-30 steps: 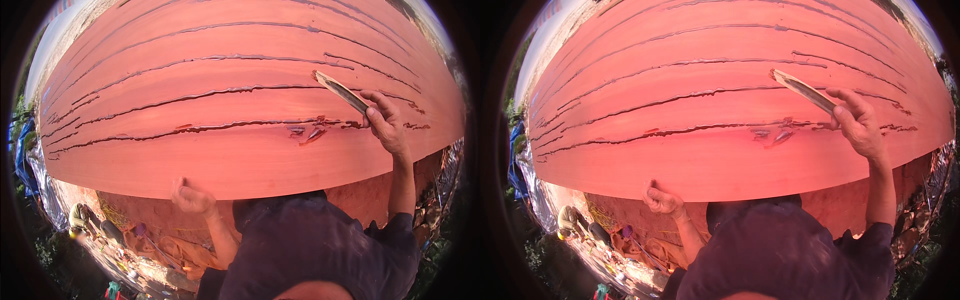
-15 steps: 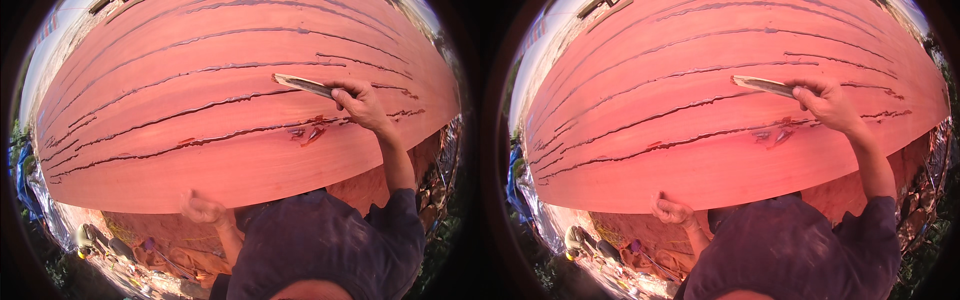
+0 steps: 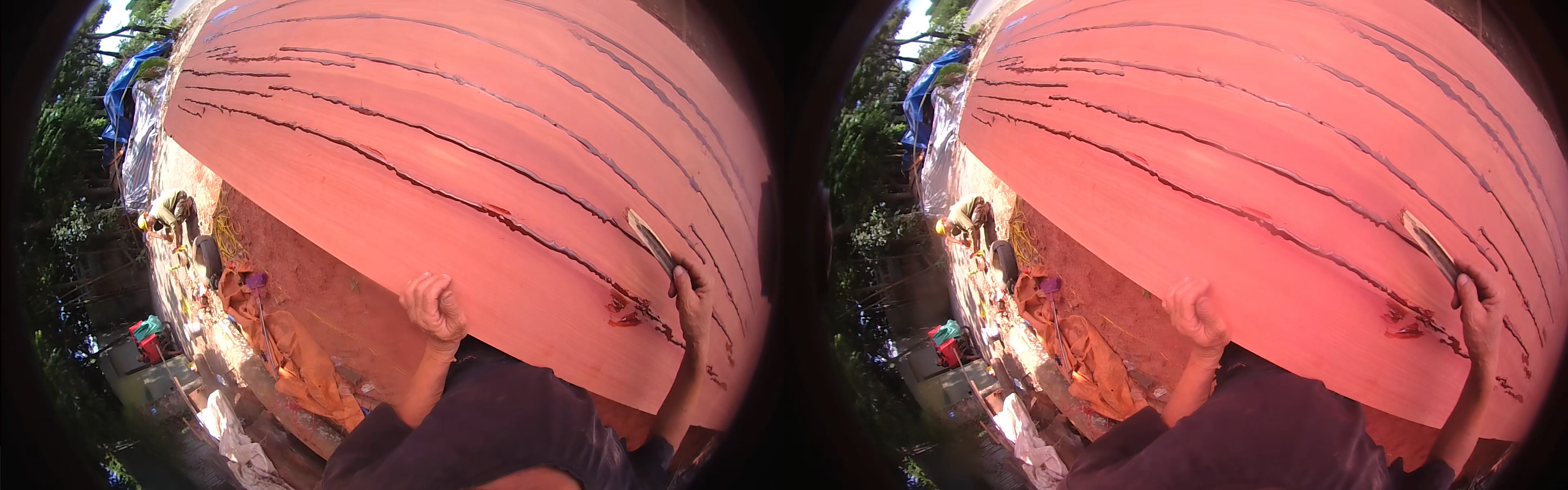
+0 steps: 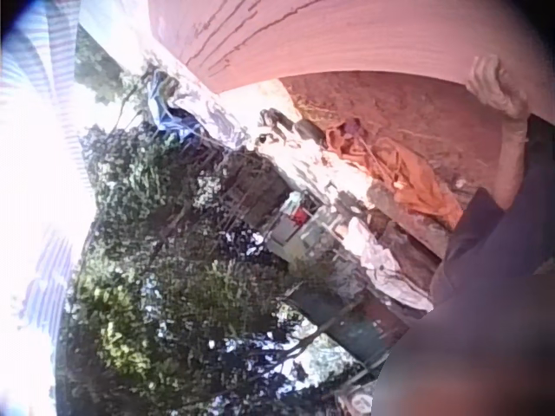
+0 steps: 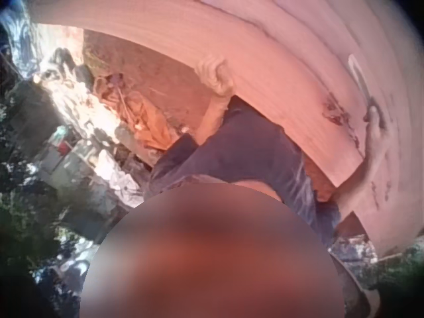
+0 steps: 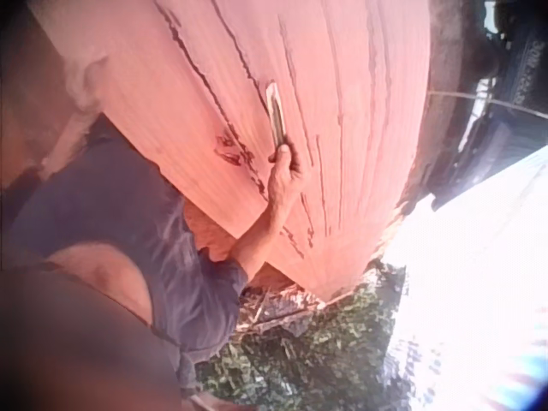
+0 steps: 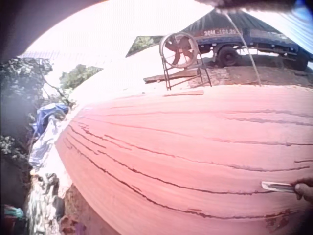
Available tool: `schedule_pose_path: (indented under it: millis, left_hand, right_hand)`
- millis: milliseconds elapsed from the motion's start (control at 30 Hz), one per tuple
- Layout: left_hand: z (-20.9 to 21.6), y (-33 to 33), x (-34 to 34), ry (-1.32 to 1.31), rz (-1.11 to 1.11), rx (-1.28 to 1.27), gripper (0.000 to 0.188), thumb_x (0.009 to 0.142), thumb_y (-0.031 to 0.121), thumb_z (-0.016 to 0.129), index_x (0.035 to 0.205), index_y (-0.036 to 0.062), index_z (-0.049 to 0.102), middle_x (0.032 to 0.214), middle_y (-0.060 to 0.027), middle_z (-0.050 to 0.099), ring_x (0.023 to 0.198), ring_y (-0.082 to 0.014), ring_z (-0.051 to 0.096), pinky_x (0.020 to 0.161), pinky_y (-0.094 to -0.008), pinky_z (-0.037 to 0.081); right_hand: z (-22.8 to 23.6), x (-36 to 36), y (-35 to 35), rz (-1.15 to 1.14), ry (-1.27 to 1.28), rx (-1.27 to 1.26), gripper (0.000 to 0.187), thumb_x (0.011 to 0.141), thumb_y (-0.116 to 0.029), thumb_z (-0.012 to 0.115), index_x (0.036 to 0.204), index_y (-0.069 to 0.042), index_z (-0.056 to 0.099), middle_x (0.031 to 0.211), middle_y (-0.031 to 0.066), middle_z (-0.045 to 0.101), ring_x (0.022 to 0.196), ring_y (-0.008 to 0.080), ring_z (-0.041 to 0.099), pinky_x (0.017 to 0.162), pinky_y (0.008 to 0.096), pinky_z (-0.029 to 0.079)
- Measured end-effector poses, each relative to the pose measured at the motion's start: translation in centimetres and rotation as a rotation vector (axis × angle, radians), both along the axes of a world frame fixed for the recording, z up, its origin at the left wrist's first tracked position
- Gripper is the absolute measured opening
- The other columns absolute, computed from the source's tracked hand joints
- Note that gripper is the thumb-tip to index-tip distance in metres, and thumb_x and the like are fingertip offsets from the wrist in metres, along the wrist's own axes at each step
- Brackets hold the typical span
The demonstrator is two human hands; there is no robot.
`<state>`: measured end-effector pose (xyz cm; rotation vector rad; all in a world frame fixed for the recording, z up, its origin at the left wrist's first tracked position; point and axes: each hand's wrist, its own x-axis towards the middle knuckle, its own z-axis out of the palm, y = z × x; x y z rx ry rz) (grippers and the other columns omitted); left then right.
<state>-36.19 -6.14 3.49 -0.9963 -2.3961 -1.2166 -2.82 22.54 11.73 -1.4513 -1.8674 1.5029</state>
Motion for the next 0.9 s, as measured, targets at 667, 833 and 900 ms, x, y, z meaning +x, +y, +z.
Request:
schedule_pose_path:
  millis: [667, 833, 900]
  left_hand:
    - [0.2, -0.7, 0.0, -0.022, -0.036, -0.023, 0.023, 0.101, 0.027, 0.056, 0.100, 0.0078, 0.069, 0.098, -0.0075, 0.070, 0.099, -0.0317, 0.065, 0.098, -0.0454, 0.043]
    - [0.4, -0.4, -0.3, -0.003, -0.045, 0.019, 0.020, 0.102, 0.029, 0.060, 0.098, 0.0126, 0.070, 0.093, -0.0022, 0.073, 0.097, -0.0262, 0.067, 0.099, -0.0430, 0.041]
    - [0.6, -0.4, -0.3, -0.010, -0.051, 0.013, 0.019, 0.102, 0.028, 0.060, 0.097, 0.0134, 0.070, 0.092, -0.0011, 0.073, 0.096, -0.0254, 0.067, 0.099, -0.0431, 0.041]
  right_hand:
    - [2.8, -12.9, 0.0, 0.181, 0.043, -0.100, 0.026, 0.103, -0.011, 0.061, 0.125, -0.002, 0.071, 0.078, -0.0008, 0.064, 0.066, 0.0040, 0.053, 0.057, 0.0215, 0.038]
    - [3.1, -14.6, -1.5, 0.272, 0.086, -0.140, 0.029, 0.098, -0.002, 0.057, 0.123, 0.004, 0.069, 0.079, 0.0020, 0.065, 0.072, 0.0092, 0.062, 0.066, 0.0263, 0.050]
    - [3.0, -14.6, -1.9, 0.246, 0.095, -0.123, 0.029, 0.099, -0.004, 0.057, 0.125, 0.001, 0.069, 0.078, 0.0008, 0.065, 0.068, 0.0068, 0.059, 0.059, 0.0236, 0.045]
